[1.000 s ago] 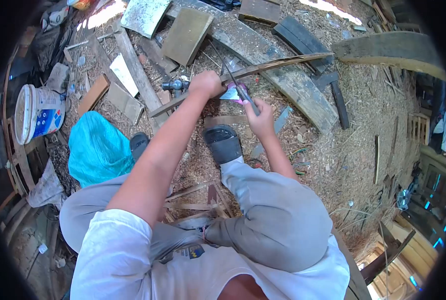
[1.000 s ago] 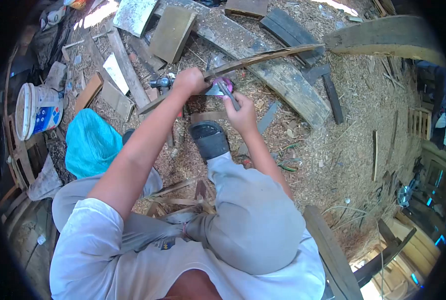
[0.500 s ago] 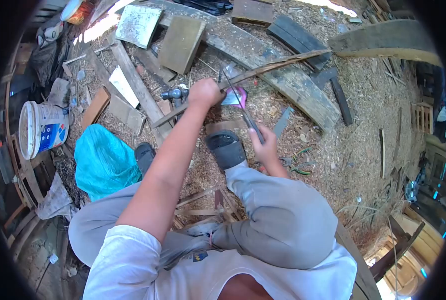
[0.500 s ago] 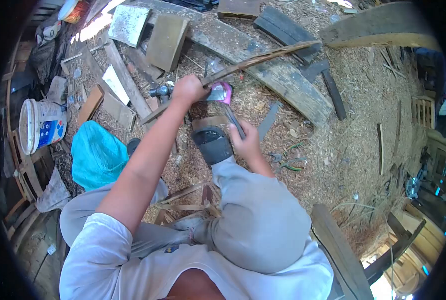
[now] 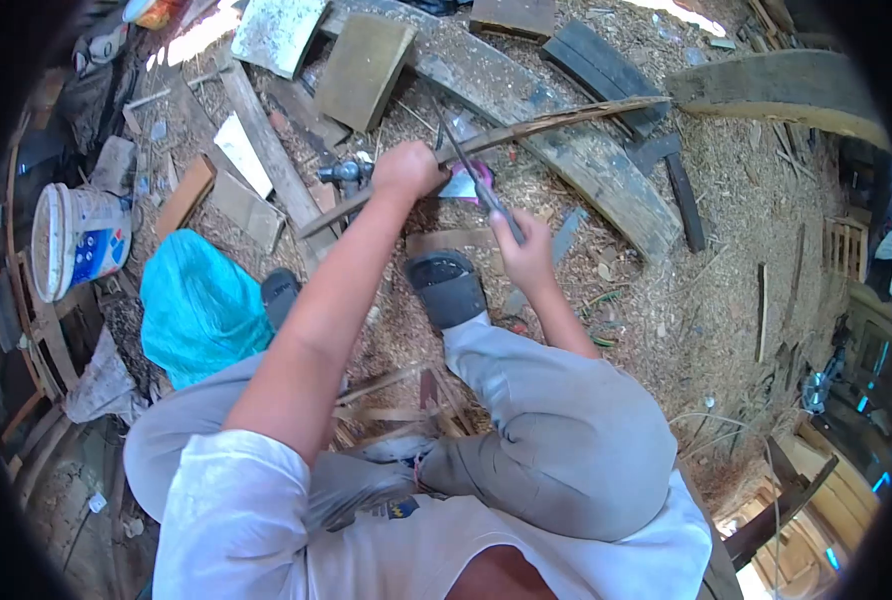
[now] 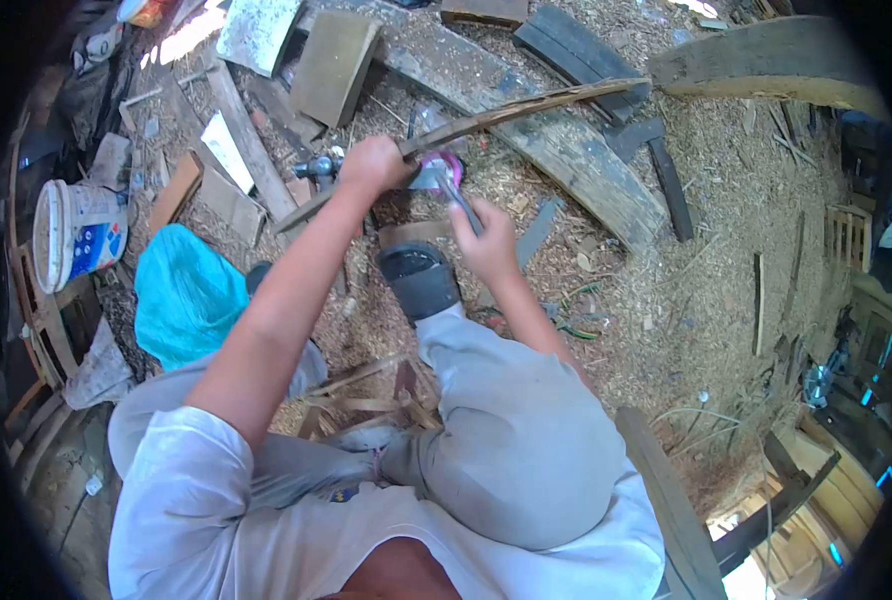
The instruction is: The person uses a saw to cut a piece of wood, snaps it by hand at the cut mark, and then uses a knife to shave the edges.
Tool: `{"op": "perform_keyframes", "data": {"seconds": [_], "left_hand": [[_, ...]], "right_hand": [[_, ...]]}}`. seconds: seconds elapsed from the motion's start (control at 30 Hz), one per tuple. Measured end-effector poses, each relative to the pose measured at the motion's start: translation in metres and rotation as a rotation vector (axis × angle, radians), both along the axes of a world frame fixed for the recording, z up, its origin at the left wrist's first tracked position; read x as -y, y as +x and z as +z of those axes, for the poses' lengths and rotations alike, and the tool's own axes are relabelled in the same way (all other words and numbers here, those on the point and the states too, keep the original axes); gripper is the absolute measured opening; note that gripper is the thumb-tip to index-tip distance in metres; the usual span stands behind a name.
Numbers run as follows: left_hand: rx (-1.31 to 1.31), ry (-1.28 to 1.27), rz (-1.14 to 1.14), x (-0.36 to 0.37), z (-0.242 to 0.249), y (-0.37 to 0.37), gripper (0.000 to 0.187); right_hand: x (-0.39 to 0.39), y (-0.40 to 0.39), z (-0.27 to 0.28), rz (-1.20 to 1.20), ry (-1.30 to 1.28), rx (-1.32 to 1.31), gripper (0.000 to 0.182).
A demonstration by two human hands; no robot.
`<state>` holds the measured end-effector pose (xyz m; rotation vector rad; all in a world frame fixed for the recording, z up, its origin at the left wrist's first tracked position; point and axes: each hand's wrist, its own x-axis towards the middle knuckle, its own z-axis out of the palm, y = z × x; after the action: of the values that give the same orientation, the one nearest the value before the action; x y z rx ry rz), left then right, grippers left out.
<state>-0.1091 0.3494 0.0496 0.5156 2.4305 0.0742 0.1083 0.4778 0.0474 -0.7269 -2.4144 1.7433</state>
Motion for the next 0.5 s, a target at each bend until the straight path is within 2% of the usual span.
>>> {"op": "perform_keyframes", "data": {"seconds": [0.07, 0.1, 0.2, 0.3, 0.4, 0.43, 0.5], "left_hand": [[-0.012, 0.009, -0.001, 0.002, -0.004, 0.001, 0.047], [-0.014, 0.029, -0.011, 0.002, -0.004, 0.002, 0.048], [-0.099, 0.035, -0.043, 0.004, -0.015, 0.004, 0.047], [-0.116, 0.061, -0.030, 0.007, -0.016, 0.008, 0.047], [-0.057, 0.041, 0.000, 0.005, -0.014, 0.005, 0.049], [-0.039, 0.043, 0.000, 0.004, -0.007, 0.005, 0.051], [-0.065, 0.053, -0.005, 0.005, -0.023, 0.009, 0.051]], "right_hand": [[-0.002, -0.023, 0.018, -0.017, -0.143, 0.003, 0.029], [-0.002, -0.016, 0.009, -0.016, -0.178, -0.006, 0.029], [0.017, 0.017, 0.017, -0.099, -0.161, -0.007, 0.031], [0.015, 0.025, 0.019, -0.072, -0.139, 0.044, 0.031], [0.006, -0.021, 0.018, -0.026, -0.072, -0.002, 0.029], [0.008, -0.023, 0.020, -0.061, -0.118, -0.009, 0.029], [0.016, 0.009, 0.018, -0.092, -0.108, -0.055, 0.030]]}}
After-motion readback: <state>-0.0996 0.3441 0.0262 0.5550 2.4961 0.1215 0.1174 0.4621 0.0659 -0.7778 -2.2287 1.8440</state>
